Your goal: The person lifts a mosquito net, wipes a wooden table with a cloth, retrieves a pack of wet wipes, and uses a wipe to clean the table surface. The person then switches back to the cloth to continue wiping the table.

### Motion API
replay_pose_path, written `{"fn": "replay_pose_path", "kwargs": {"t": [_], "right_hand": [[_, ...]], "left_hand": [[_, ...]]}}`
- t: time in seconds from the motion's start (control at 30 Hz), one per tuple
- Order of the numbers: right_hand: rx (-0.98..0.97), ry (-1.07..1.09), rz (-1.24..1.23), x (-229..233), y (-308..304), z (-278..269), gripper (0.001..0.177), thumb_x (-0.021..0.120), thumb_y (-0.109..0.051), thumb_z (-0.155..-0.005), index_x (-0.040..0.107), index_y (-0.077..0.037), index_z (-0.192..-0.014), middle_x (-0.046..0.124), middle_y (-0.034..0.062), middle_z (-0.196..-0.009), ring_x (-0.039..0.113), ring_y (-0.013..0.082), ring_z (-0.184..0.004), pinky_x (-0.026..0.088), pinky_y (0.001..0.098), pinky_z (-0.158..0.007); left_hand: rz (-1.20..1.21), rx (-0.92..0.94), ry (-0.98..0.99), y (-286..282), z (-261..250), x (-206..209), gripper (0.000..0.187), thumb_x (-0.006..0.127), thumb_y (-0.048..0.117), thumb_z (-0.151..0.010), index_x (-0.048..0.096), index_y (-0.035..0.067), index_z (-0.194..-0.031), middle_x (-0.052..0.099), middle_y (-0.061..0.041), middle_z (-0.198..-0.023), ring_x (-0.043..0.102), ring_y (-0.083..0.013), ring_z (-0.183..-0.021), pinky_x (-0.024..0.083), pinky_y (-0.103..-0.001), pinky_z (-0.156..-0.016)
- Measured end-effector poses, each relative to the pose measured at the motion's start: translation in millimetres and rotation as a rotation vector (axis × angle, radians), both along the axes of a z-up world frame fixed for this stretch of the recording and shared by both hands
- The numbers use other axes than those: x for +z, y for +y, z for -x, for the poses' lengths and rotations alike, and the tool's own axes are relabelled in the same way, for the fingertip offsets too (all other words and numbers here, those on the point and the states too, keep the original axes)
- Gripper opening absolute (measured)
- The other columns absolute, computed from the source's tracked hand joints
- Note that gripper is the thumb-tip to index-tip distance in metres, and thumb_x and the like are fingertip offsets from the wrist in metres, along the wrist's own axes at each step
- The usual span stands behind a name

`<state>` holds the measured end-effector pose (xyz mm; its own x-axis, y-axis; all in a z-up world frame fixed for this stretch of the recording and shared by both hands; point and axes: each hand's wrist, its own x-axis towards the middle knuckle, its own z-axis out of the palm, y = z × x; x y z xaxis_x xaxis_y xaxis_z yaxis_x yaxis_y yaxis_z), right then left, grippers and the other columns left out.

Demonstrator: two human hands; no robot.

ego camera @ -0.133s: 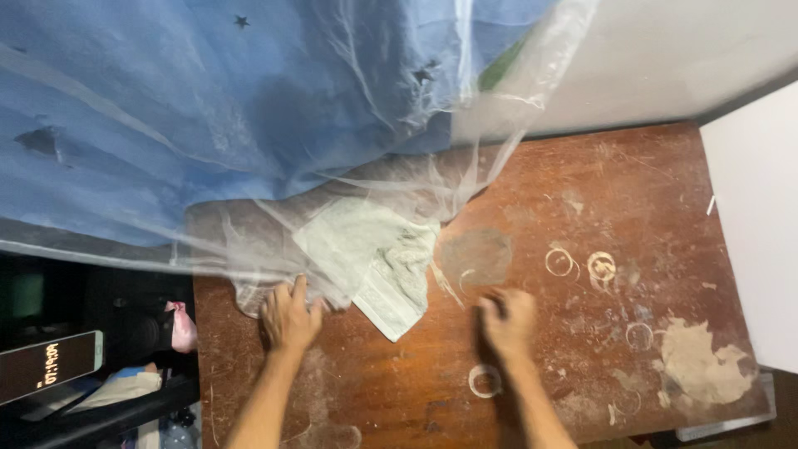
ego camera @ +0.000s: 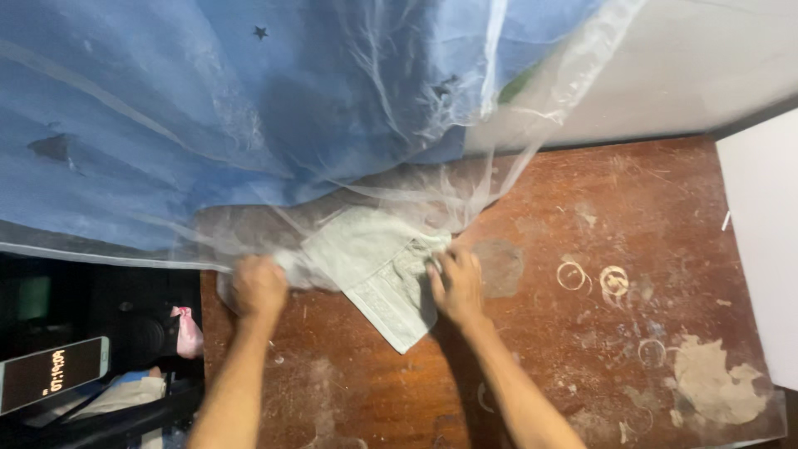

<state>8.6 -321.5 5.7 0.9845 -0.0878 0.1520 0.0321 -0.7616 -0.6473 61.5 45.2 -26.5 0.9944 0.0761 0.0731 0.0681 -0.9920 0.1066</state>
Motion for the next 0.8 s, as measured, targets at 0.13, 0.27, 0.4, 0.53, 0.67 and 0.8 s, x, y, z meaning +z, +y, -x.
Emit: {"fn": "replay_pose_path", "kwargs": {"t": [0.13,0.27,0.4,0.53,0.67,0.8], "right_hand": [[0.231,0.166,0.131,2,1,-92,0.034,0.066,-0.027,-0.089,0.066,-0.010,-0.119,0.062,0.0181,-0.118,0.057,0.0373,-0.108,0.046,0.0472,-0.092],[0.110,0.402,0.275,16,-30,-161,0.030,0.058,-0.037,-0.098,0.067,-0.012,-0.110,0.068,0.0157,-0.107,0.063,0.0326,-0.100,0.050,0.0448,-0.092],[0.188,-0.044,0.392,6,-30,-154,0.024,0.059,-0.026,-0.086,0.068,-0.005,-0.095,0.066,0.0198,-0.092,0.062,0.0365,-0.089,0.048,0.0465,-0.083],[0.317,0.210,0.343,-11,-5,-132,0.031,0.069,-0.035,-0.090,0.071,-0.004,-0.084,0.064,0.0244,-0.077,0.061,0.0405,-0.078,0.047,0.0521,-0.078],[0.226,0.170,0.214,-21,-16,-153,0.028,0.063,-0.033,-0.090,0.069,-0.005,-0.093,0.066,0.0224,-0.088,0.062,0.0410,-0.079,0.049,0.0523,-0.071],[0.164,0.106,0.274,-20,-20,-154,0.032,0.058,-0.034,-0.081,0.068,-0.006,-0.090,0.067,0.0199,-0.082,0.065,0.0357,-0.077,0.051,0.0489,-0.068]], "left_hand": [[0.328,0.264,-0.320,64,-74,27,0.012,0.068,0.003,-0.087,0.069,0.002,-0.099,0.068,-0.016,-0.107,0.065,-0.0315,-0.104,0.052,-0.043,-0.088],[0.401,0.289,-0.394,92,-98,71,0.019,0.066,-0.002,-0.092,0.069,-0.002,-0.111,0.066,-0.020,-0.115,0.064,-0.0348,-0.108,0.050,-0.044,-0.095],[0.099,0.205,-0.488,81,-78,95,0.039,0.062,-0.008,-0.088,0.057,-0.005,-0.127,0.054,-0.025,-0.127,0.054,-0.0382,-0.120,0.042,-0.046,-0.100],[0.145,-0.268,-0.386,-15,-23,56,0.024,0.056,0.005,-0.095,0.059,0.001,-0.119,0.053,-0.015,-0.106,0.051,-0.0258,-0.097,0.041,-0.036,-0.085],[0.008,-0.423,0.320,-41,-22,42,0.030,0.052,0.028,-0.096,0.071,0.007,-0.106,0.065,-0.008,-0.081,0.058,-0.0177,-0.068,0.047,-0.031,-0.063],[-0.014,-0.142,0.623,-11,-73,38,0.034,0.050,0.037,-0.099,0.066,0.012,-0.114,0.063,-0.007,-0.091,0.061,-0.0195,-0.074,0.049,-0.033,-0.066]]}}
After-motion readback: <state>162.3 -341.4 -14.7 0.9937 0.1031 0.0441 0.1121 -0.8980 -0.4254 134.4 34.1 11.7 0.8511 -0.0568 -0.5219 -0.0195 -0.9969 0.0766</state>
